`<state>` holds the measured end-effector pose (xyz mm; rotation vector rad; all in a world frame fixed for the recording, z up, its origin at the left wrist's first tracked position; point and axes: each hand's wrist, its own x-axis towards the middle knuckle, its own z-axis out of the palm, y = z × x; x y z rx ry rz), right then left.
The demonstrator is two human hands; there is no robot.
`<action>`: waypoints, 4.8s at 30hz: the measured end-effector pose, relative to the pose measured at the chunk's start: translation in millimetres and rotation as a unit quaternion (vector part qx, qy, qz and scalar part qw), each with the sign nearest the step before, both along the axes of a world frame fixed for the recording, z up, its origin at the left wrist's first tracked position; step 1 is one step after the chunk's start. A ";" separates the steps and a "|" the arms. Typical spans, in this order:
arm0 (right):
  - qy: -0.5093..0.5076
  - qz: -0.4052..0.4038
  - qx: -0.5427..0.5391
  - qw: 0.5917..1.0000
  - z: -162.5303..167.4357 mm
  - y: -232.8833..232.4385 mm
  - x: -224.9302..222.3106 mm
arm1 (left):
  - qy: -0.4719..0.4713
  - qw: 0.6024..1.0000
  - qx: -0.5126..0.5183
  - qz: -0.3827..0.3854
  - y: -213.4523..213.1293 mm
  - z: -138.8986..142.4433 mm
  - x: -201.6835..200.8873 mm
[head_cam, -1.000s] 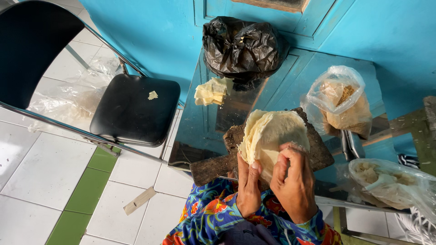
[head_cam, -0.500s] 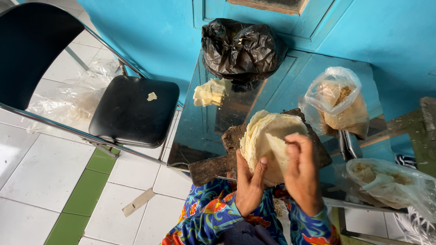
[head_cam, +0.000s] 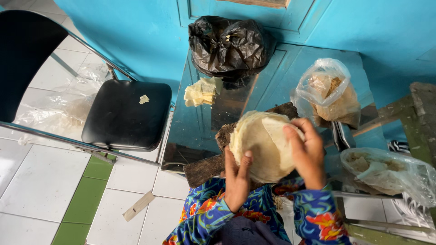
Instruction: The person sits at a table and peels thin dough discs one at a time from a stack of layered flatbread, separating each layer by hand and setting the separated pieces on a wooden board. They continue through the stack, occasionally repositioning the remaining layers.
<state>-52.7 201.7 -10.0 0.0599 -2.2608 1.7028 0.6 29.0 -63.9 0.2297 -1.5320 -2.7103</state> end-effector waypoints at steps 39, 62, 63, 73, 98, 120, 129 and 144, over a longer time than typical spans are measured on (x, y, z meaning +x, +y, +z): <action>-0.272 0.081 0.278 0.918 11.6 20.9 -40.0 | 0.048 0.976 0.134 0.167 -80.7 52.3 -18.0; 0.179 0.141 0.322 0.919 81.1 -55.3 45.8 | 0.118 0.978 0.175 -0.008 -13.1 27.1 -10.2; 0.183 0.147 0.317 0.919 80.8 -58.0 47.2 | 0.123 0.975 0.184 -0.010 -12.8 28.4 -9.1; 0.190 0.144 0.310 0.920 79.0 -60.9 50.2 | 0.176 0.979 0.099 -0.028 -12.3 27.5 -3.5; 0.146 0.162 0.288 0.933 72.6 -55.0 49.8 | 0.144 0.989 0.017 -0.023 -5.1 5.8 -2.3; -0.061 0.164 0.011 0.985 31.3 -20.1 0.8 | 0.063 0.997 0.032 0.032 1.3 10.6 -7.6; -0.101 0.073 0.104 0.987 28.5 -34.2 -4.5 | 0.088 0.996 0.009 0.033 -0.8 3.1 -7.3; -0.031 0.002 -0.050 0.998 50.8 78.8 -55.8 | 0.035 0.963 0.100 0.249 -91.2 14.8 -5.3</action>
